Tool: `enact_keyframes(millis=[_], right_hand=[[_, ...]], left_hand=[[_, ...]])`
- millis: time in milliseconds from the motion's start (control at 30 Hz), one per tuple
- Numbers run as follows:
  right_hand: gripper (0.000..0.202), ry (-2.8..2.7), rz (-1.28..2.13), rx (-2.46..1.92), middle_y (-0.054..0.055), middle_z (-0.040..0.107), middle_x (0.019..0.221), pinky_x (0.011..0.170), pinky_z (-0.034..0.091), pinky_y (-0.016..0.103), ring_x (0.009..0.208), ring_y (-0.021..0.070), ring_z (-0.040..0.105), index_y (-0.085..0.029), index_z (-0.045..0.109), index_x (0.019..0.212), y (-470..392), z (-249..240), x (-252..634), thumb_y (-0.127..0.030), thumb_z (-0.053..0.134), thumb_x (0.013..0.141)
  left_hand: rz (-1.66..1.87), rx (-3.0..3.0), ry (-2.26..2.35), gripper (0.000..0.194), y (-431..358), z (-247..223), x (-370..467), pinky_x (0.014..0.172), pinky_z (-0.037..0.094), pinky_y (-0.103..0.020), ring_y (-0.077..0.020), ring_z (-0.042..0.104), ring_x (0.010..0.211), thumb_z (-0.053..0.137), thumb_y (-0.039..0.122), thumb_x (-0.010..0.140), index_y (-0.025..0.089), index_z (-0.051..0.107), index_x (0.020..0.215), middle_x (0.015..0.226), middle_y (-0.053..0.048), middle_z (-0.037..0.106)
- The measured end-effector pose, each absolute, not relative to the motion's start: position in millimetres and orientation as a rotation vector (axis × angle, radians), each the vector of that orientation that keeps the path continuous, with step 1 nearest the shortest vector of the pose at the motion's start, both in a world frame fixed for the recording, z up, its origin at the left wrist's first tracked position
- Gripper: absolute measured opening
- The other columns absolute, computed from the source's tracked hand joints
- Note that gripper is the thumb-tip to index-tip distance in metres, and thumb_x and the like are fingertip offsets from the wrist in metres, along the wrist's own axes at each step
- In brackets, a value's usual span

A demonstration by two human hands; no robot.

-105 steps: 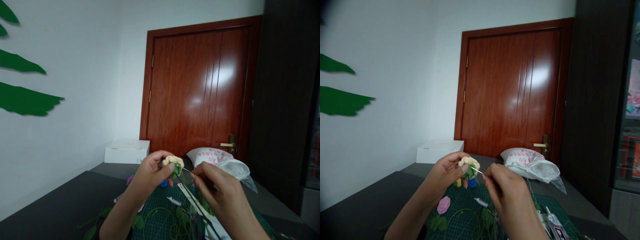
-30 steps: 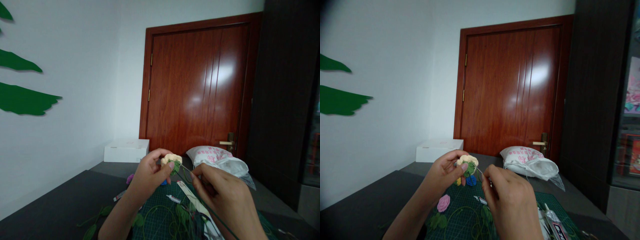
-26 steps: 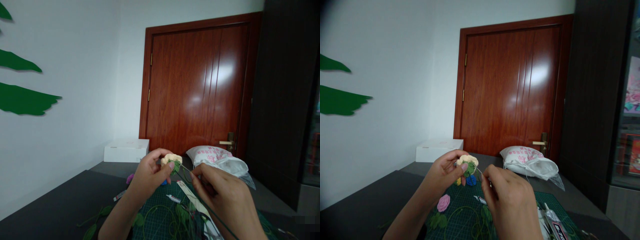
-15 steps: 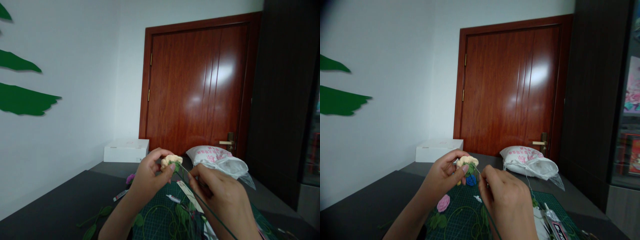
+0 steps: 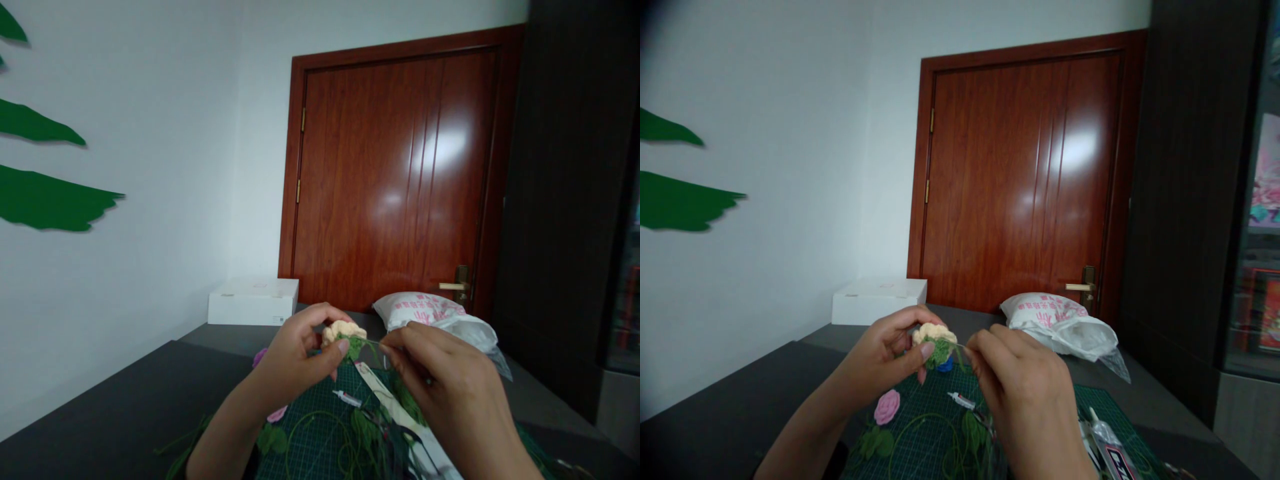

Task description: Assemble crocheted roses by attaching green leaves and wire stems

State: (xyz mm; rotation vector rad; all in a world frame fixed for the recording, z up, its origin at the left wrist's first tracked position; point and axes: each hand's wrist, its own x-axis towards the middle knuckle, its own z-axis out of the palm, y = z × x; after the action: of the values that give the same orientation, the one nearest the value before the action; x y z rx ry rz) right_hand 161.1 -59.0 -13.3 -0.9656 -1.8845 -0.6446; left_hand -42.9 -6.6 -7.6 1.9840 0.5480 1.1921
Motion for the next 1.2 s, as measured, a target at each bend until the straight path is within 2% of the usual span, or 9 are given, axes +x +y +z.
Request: enact_keyframes(millis=[100, 267, 433, 700, 867, 1067, 1200], right_hand=[[0.014, -1.896, -0.699, -0.928, 0.0, 0.064, 0.073, 0.057, 0.035, 0.029, 0.063, 0.0167, 0.061, -0.022, 0.063, 0.084, -59.6, -11.8, 163.6, -0.021, 0.053, 0.094], [0.025, -1.858, -0.865, -0.939, 0.0, 0.062, 0.065, 0.054, 0.03, 0.032, 0.055, 0.0175, 0.057, -0.021, 0.062, 0.077, -67.4, -13.7, 152.6, -0.022, 0.047, 0.097], [0.033, -1.849, -0.976, -0.914, 0.0, 0.06, 0.061, 0.053, 0.03, 0.033, 0.053, 0.018, 0.056, -0.02, 0.059, 0.071, -70.9, -13.1, 146.4, -0.022, 0.041, 0.1], [0.037, -1.834, -1.026, -0.929, -0.001, 0.057, 0.056, 0.051, 0.028, 0.033, 0.048, 0.0158, 0.054, -0.021, 0.057, 0.067, -74.7, -11.9, 145.1, -0.021, 0.038, 0.1], [0.038, -1.786, -1.061, -0.922, -0.002, 0.054, 0.053, 0.051, 0.028, 0.033, 0.045, 0.0145, 0.051, -0.022, 0.054, 0.064, -74.3, -10.2, 143.1, -0.02, 0.039, 0.099], [0.037, -1.788, -1.041, -0.928, -0.002, 0.054, 0.053, 0.051, 0.028, 0.033, 0.045, 0.0149, 0.05, -0.021, 0.054, 0.065, -73.1, -10.5, 141.7, -0.02, 0.04, 0.099], [0.035, -1.821, -0.94, -0.922, -0.001, 0.058, 0.056, 0.05, 0.029, 0.032, 0.047, 0.0151, 0.052, -0.021, 0.057, 0.069, -72.2, -12.6, 141.6, -0.02, 0.04, 0.099]], left_hand=[[1.178, 1.991, 0.511, 0.022, -6.7, -9.1, -43.9, 0.052, 0.054, -0.022, -0.0097, 0.057, 0.063, 0.061, 0.023, 0.085, 0.013, 0.057, 0.105, 0.09, -0.004, 0.057], [1.32, 2.017, 0.457, 0.031, -4.1, -14.5, -43.1, 0.052, 0.053, -0.02, -0.0108, 0.057, 0.07, 0.061, 0.019, 0.086, 0.021, 0.049, 0.115, 0.099, -0.003, 0.053], [1.367, 2.121, 0.532, 0.02, -8.5, -10.8, -41.4, 0.059, 0.052, -0.022, -0.013, 0.059, 0.077, 0.061, 0.018, 0.086, 0.017, 0.056, 0.106, 0.101, -0.006, 0.058], [1.4, 2.157, 0.624, 0.017, -12.9, -4.2, -39.4, 0.064, 0.052, -0.026, -0.0186, 0.061, 0.086, 0.061, 0.019, 0.082, 0.015, 0.06, 0.098, 0.094, -0.008, 0.063], [1.419, 2.162, 0.69, 0.015, -12.0, -3.0, -38.9, 0.06, 0.052, -0.026, -0.0182, 0.06, 0.082, 0.061, 0.022, 0.082, 0.015, 0.061, 0.095, 0.092, -0.007, 0.062], [1.354, 2.076, 0.645, 0.014, -10.8, -3.1, -38.3, 0.053, 0.053, -0.025, -0.013, 0.057, 0.067, 0.061, 0.024, 0.082, 0.014, 0.061, 0.092, 0.088, -0.005, 0.057], [1.276, 1.989, 0.549, 0.017, -9.0, -5.7, -36.8, 0.054, 0.056, -0.026, -0.0115, 0.058, 0.065, 0.064, 0.026, 0.081, 0.013, 0.059, 0.091, 0.09, -0.004, 0.055]])
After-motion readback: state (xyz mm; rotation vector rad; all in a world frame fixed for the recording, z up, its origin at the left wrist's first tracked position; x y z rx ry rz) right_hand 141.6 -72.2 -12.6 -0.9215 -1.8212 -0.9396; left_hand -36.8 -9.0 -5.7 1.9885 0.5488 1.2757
